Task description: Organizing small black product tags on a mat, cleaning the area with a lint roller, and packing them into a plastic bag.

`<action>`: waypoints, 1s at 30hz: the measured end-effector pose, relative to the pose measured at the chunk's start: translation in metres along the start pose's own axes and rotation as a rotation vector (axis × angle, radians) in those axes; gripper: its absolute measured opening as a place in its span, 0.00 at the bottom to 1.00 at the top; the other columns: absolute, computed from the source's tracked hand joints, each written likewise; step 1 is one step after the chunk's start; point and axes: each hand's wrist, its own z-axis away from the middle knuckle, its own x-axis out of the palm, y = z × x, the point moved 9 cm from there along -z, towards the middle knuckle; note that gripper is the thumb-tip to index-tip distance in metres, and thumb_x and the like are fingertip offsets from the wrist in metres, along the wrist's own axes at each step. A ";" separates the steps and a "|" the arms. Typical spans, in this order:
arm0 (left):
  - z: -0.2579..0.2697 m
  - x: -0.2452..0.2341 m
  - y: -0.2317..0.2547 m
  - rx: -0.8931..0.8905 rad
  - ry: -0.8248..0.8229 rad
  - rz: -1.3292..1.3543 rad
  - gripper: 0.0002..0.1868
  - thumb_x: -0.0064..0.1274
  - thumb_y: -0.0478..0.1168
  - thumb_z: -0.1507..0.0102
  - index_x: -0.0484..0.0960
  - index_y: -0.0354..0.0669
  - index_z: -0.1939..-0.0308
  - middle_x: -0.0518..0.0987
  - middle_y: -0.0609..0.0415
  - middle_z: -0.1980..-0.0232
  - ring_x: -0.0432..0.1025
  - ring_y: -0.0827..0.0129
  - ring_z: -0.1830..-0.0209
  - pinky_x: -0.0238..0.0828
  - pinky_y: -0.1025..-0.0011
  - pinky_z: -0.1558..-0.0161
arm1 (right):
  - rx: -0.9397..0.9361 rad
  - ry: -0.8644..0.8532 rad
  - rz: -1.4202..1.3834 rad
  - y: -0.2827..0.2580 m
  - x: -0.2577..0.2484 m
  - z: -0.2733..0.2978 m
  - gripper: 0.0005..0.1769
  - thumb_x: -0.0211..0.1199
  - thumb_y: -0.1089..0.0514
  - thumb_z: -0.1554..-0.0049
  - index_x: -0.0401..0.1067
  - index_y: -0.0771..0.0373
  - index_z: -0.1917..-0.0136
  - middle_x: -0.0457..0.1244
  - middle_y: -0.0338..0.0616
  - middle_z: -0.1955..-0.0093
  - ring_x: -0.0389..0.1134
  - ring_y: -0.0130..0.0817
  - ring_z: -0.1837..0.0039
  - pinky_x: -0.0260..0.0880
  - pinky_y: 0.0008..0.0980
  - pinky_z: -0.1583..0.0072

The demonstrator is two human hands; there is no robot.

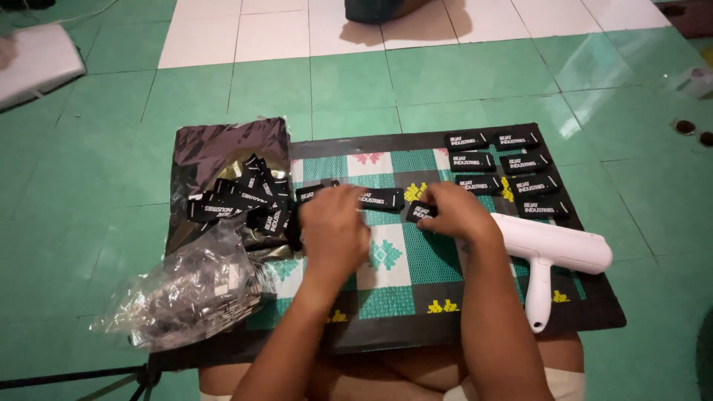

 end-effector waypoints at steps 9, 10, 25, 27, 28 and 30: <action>-0.015 0.111 0.014 0.143 -0.509 0.189 0.15 0.53 0.47 0.37 0.81 0.65 0.45 0.75 0.56 0.44 0.65 0.53 0.33 0.58 0.50 0.32 | -0.117 -0.100 -0.019 -0.004 0.012 0.001 0.30 0.77 0.48 0.56 0.74 0.68 0.47 0.68 0.63 0.48 0.69 0.65 0.39 0.69 0.57 0.39; -0.016 0.113 0.009 0.144 -0.510 0.188 0.15 0.53 0.47 0.37 0.81 0.65 0.45 0.75 0.56 0.44 0.65 0.53 0.33 0.58 0.50 0.32 | -0.118 -0.100 -0.021 -0.004 0.012 -0.001 0.30 0.77 0.48 0.56 0.74 0.68 0.47 0.68 0.63 0.48 0.69 0.65 0.39 0.69 0.57 0.39; -0.008 0.061 -0.070 0.113 -0.038 -0.176 0.08 0.56 0.45 0.43 0.76 0.51 0.64 0.73 0.50 0.52 0.70 0.50 0.46 0.62 0.49 0.42 | -0.247 -0.246 0.021 -0.070 0.045 0.021 0.25 0.79 0.50 0.55 0.75 0.59 0.48 0.68 0.48 0.49 0.71 0.49 0.42 0.72 0.42 0.41; -0.011 0.053 -0.063 0.138 -0.032 -0.176 0.04 0.56 0.38 0.44 0.80 0.49 0.64 0.75 0.46 0.51 0.70 0.47 0.43 0.61 0.44 0.40 | -0.419 -0.266 0.034 -0.081 0.053 0.023 0.30 0.78 0.48 0.56 0.73 0.61 0.44 0.67 0.55 0.47 0.68 0.58 0.39 0.69 0.50 0.38; -0.013 0.040 -0.050 0.137 -0.030 -0.177 0.04 0.56 0.38 0.44 0.80 0.49 0.64 0.75 0.46 0.51 0.70 0.47 0.43 0.61 0.44 0.40 | -0.421 -0.266 0.036 -0.082 0.051 0.027 0.30 0.78 0.48 0.56 0.73 0.61 0.44 0.67 0.55 0.47 0.68 0.58 0.39 0.69 0.50 0.38; -0.015 0.021 -0.024 0.150 -0.120 -0.062 0.08 0.58 0.39 0.41 0.82 0.50 0.57 0.76 0.48 0.47 0.67 0.51 0.37 0.56 0.45 0.34 | -0.443 -0.297 0.014 -0.087 0.049 0.034 0.30 0.77 0.48 0.56 0.73 0.61 0.44 0.66 0.55 0.47 0.67 0.59 0.38 0.69 0.51 0.38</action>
